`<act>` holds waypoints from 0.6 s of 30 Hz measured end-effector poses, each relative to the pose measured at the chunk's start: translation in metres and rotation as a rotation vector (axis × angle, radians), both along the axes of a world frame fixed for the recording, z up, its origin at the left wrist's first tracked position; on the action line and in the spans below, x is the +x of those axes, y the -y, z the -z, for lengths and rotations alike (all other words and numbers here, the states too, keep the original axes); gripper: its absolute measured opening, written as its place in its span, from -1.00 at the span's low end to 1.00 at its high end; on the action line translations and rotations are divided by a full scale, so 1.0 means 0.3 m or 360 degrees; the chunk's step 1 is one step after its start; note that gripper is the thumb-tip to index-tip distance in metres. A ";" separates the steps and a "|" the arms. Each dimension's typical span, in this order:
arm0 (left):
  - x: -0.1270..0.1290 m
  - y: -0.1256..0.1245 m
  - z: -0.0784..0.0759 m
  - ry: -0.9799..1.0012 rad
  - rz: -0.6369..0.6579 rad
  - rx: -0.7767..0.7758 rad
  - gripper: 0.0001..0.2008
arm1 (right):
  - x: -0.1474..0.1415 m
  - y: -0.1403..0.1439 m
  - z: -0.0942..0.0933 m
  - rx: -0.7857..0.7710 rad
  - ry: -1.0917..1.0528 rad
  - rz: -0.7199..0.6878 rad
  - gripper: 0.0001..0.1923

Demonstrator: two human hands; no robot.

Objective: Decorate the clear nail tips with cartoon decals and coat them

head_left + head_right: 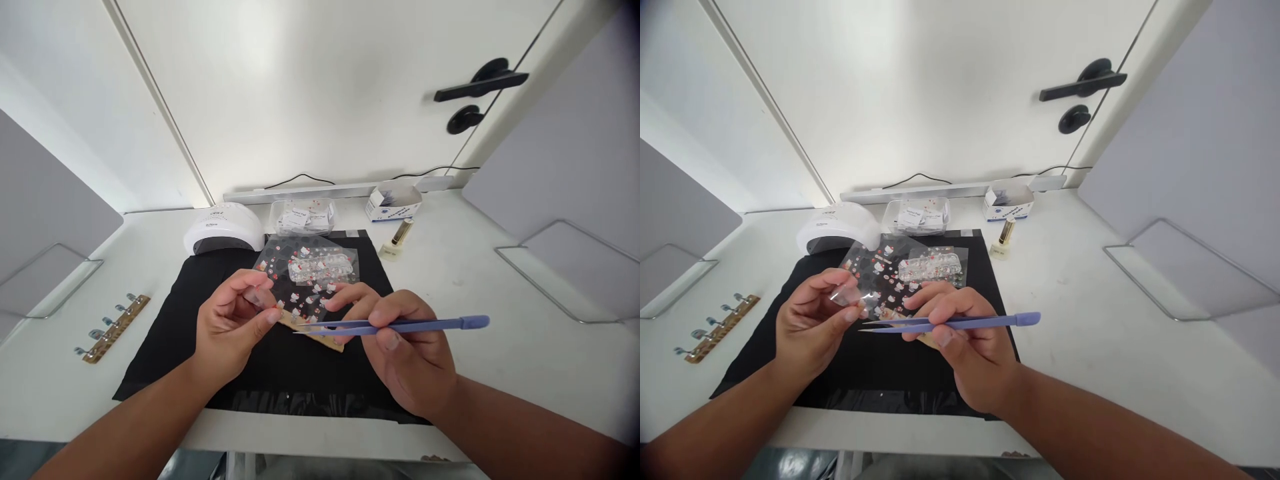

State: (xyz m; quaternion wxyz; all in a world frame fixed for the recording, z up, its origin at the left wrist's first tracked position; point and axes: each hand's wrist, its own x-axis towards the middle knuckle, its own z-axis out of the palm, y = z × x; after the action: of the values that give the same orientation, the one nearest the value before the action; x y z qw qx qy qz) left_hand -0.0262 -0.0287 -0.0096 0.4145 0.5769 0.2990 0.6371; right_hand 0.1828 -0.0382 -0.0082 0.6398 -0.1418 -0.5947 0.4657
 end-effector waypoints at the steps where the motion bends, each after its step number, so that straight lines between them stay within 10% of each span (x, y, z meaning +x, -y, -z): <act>1: 0.001 0.001 0.000 -0.0002 0.0013 -0.0014 -0.60 | -0.003 0.000 -0.002 0.0002 -0.0001 -0.0002 -0.88; 18: 0.011 0.043 0.003 -0.0254 0.0224 0.0042 -0.61 | -0.002 -0.014 0.012 0.0114 -0.0008 0.0076 -0.87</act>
State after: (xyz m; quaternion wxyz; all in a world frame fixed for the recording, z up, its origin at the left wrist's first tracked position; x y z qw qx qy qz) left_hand -0.0229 -0.0417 -0.0104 0.4255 0.6507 0.2815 0.5624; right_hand 0.1821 -0.0340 -0.0119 0.6568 -0.1317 -0.6060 0.4290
